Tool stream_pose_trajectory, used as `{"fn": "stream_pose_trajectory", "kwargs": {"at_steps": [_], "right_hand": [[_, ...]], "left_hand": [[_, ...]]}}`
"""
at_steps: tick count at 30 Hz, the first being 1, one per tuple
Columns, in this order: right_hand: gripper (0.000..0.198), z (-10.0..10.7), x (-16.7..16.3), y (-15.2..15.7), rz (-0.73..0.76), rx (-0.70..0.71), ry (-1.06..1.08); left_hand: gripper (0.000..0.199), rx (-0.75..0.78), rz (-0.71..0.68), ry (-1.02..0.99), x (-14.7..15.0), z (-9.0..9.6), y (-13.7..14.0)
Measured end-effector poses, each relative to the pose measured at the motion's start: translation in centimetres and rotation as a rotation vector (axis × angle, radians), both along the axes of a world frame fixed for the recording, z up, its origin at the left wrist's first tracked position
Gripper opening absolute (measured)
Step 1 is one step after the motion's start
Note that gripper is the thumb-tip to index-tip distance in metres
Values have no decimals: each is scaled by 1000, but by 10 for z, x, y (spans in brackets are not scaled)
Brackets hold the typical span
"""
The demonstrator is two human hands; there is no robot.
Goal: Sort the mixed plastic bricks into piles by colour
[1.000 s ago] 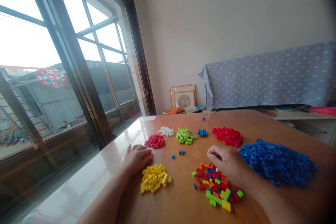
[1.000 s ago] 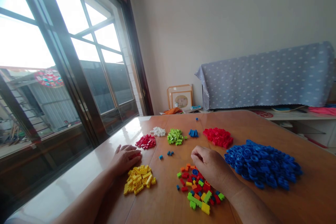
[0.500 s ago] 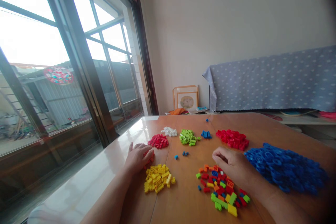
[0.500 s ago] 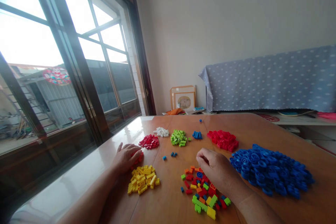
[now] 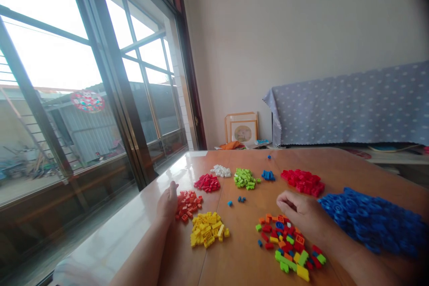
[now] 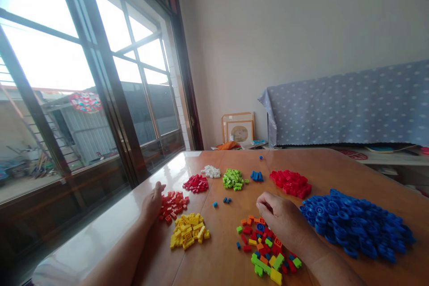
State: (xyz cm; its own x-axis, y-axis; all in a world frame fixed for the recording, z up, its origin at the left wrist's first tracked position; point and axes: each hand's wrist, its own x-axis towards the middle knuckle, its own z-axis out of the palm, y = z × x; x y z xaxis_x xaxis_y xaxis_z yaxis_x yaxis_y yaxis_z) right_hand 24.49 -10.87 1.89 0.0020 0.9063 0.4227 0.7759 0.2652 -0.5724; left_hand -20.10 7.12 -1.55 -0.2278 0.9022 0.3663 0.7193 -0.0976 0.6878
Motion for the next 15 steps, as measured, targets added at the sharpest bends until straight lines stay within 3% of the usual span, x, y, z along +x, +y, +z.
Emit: {"fn": "stream_pose_trajectory", "kwargs": {"at_steps": [3, 10, 15], "right_hand": [[27, 3, -1, -2, 8, 3, 16], [26, 3, -1, -1, 0, 1, 20], [26, -4, -1, 4, -33, -9, 20]], "left_hand": [[80, -89, -37, 12, -2, -1, -1], [79, -55, -49, 217, 10, 11, 0], [79, -133, -201, 355, 29, 25, -1]]}}
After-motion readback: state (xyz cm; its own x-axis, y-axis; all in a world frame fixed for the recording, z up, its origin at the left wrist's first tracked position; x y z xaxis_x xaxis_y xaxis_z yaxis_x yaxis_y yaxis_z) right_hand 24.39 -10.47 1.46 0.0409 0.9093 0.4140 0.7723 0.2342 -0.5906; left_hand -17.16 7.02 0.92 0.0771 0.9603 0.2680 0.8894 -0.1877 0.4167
